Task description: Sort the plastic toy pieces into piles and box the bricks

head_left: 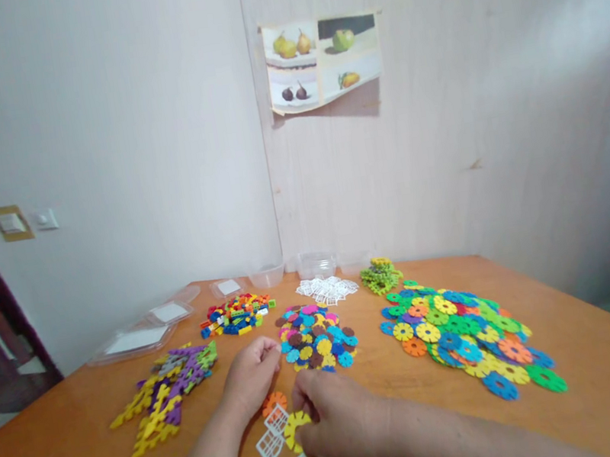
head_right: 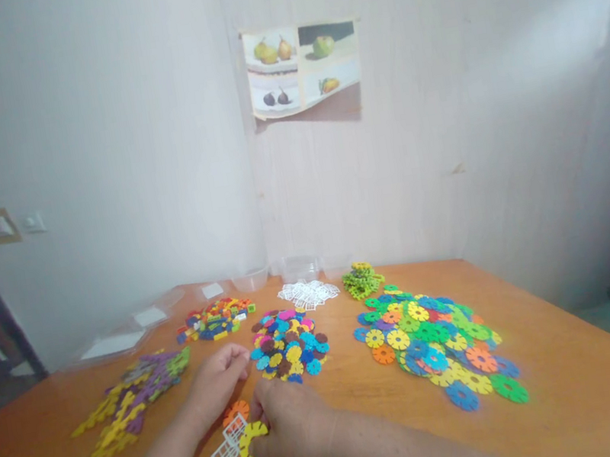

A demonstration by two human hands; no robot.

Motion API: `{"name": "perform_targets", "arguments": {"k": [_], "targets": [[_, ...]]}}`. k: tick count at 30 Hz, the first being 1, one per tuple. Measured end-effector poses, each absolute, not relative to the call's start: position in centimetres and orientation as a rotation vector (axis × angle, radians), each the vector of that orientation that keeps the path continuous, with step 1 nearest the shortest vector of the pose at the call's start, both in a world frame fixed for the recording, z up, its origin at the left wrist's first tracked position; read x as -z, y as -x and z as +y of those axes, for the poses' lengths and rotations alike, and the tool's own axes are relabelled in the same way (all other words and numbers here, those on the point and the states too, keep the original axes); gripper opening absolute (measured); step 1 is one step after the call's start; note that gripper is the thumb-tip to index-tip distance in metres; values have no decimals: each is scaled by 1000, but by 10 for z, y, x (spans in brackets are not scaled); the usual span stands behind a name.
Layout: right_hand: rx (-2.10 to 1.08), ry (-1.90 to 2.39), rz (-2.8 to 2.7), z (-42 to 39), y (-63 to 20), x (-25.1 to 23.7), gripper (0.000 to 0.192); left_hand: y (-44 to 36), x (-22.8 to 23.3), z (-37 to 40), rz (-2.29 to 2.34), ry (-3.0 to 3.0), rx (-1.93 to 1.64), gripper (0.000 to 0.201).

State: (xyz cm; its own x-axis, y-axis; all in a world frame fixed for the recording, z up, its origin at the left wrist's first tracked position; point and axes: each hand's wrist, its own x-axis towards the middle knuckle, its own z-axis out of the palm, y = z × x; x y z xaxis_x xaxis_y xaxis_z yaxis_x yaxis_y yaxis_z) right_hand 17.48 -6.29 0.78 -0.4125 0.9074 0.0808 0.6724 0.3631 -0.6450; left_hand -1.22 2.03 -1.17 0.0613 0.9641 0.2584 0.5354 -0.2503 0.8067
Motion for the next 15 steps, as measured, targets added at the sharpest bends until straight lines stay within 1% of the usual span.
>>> {"name": "perform_targets", "arguments": {"k": [3,7,11,15], "targets": [[-789,1340,-2043,-50,-185,-8,19,13,13,21,1477,-1836,-1096,31],[-549,1449,-1859,-25,-239,-24,6,13,11,20,1510,-1825,-1080,31],[-256,1684,-1610,-5,-320,-33,6,14,9,20,1526,-1838,-1062,32],[-151,1913,-1426,-1,-380,-30,10,17,13,24,1526,-1861,-1076,33]]}}
